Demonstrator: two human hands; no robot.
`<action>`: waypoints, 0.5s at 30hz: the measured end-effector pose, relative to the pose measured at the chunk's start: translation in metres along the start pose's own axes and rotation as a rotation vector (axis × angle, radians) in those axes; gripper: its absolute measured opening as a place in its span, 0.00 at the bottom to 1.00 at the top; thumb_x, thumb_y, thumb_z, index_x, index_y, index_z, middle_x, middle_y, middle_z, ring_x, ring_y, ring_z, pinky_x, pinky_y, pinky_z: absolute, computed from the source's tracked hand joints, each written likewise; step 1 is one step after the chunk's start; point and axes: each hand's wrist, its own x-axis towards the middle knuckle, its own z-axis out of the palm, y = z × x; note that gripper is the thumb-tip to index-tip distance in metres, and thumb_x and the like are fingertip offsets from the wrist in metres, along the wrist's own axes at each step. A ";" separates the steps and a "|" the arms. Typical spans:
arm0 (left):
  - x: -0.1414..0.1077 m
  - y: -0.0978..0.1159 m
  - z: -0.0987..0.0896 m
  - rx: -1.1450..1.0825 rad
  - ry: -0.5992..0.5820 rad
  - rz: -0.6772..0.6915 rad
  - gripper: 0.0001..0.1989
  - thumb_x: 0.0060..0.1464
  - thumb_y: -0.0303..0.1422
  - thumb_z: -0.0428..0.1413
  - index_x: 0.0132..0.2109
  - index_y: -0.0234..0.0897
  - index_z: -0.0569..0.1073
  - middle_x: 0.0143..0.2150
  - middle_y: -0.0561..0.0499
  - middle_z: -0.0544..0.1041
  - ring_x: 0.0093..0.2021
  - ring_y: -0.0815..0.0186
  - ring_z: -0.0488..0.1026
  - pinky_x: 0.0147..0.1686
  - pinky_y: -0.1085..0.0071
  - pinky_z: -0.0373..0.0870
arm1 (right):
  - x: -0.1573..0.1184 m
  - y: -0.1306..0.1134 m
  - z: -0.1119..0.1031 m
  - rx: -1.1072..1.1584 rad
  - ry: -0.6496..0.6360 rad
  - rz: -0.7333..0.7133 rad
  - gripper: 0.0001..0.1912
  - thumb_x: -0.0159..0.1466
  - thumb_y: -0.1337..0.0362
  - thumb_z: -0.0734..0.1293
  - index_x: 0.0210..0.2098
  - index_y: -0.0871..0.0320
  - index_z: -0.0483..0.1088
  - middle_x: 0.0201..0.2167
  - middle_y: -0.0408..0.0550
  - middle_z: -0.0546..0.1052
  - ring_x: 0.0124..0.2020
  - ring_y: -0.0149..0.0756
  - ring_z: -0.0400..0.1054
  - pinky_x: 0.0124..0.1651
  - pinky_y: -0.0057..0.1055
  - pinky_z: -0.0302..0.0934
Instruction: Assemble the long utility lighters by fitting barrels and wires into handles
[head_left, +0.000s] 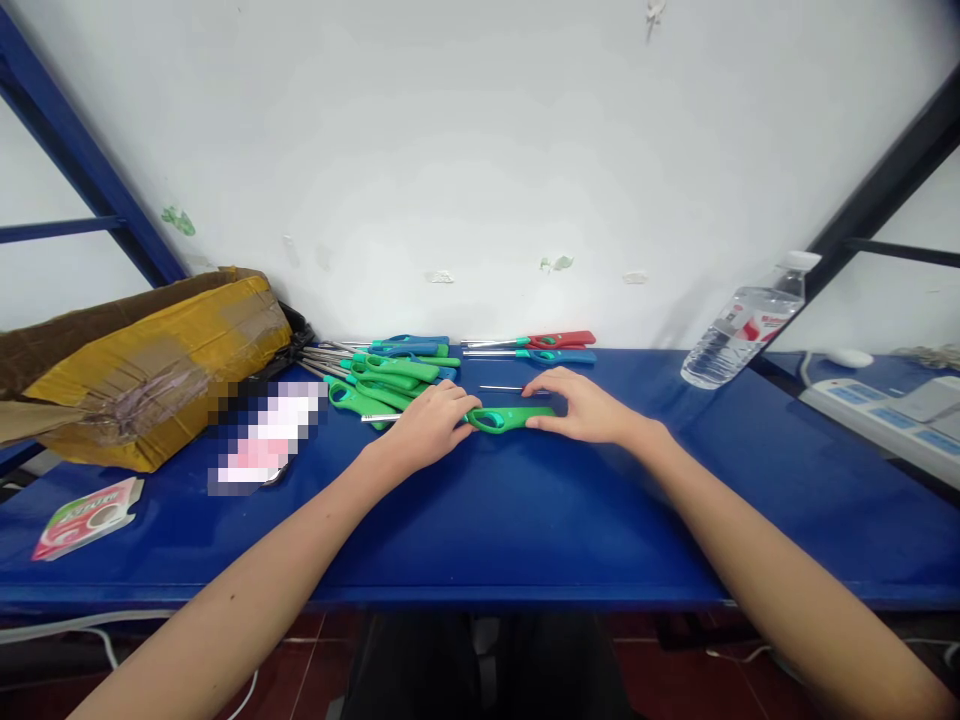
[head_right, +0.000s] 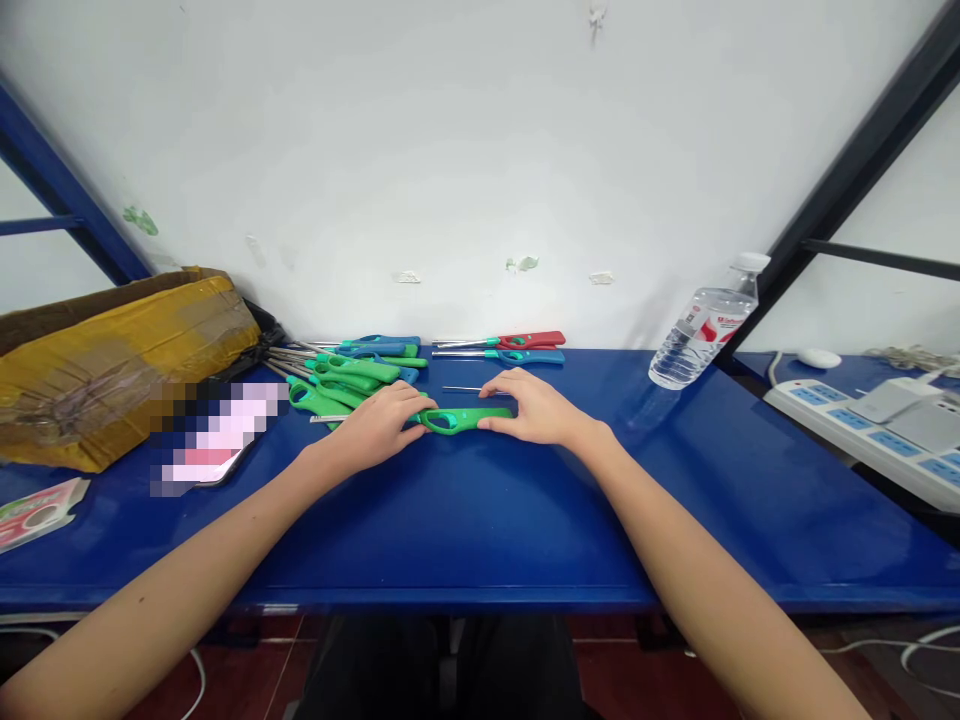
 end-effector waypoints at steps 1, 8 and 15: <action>0.000 0.000 0.001 0.001 -0.004 0.008 0.09 0.63 0.31 0.56 0.49 0.34 0.75 0.42 0.44 0.77 0.46 0.55 0.70 0.48 0.61 0.69 | 0.000 0.001 0.000 -0.003 0.014 0.012 0.18 0.65 0.50 0.67 0.48 0.54 0.73 0.49 0.52 0.77 0.54 0.48 0.68 0.58 0.45 0.62; 0.000 -0.003 0.012 -0.022 0.007 0.044 0.15 0.62 0.33 0.59 0.54 0.33 0.73 0.48 0.43 0.75 0.51 0.55 0.69 0.52 0.60 0.68 | -0.001 0.029 0.009 -0.159 0.074 0.211 0.16 0.69 0.57 0.60 0.49 0.59 0.73 0.51 0.58 0.75 0.54 0.49 0.68 0.59 0.47 0.61; 0.000 0.000 0.011 -0.089 0.032 0.044 0.15 0.62 0.39 0.59 0.52 0.36 0.72 0.50 0.44 0.73 0.52 0.55 0.69 0.54 0.59 0.66 | -0.002 0.058 0.023 -0.141 0.126 0.158 0.15 0.66 0.59 0.65 0.48 0.55 0.77 0.50 0.57 0.76 0.53 0.52 0.69 0.57 0.50 0.64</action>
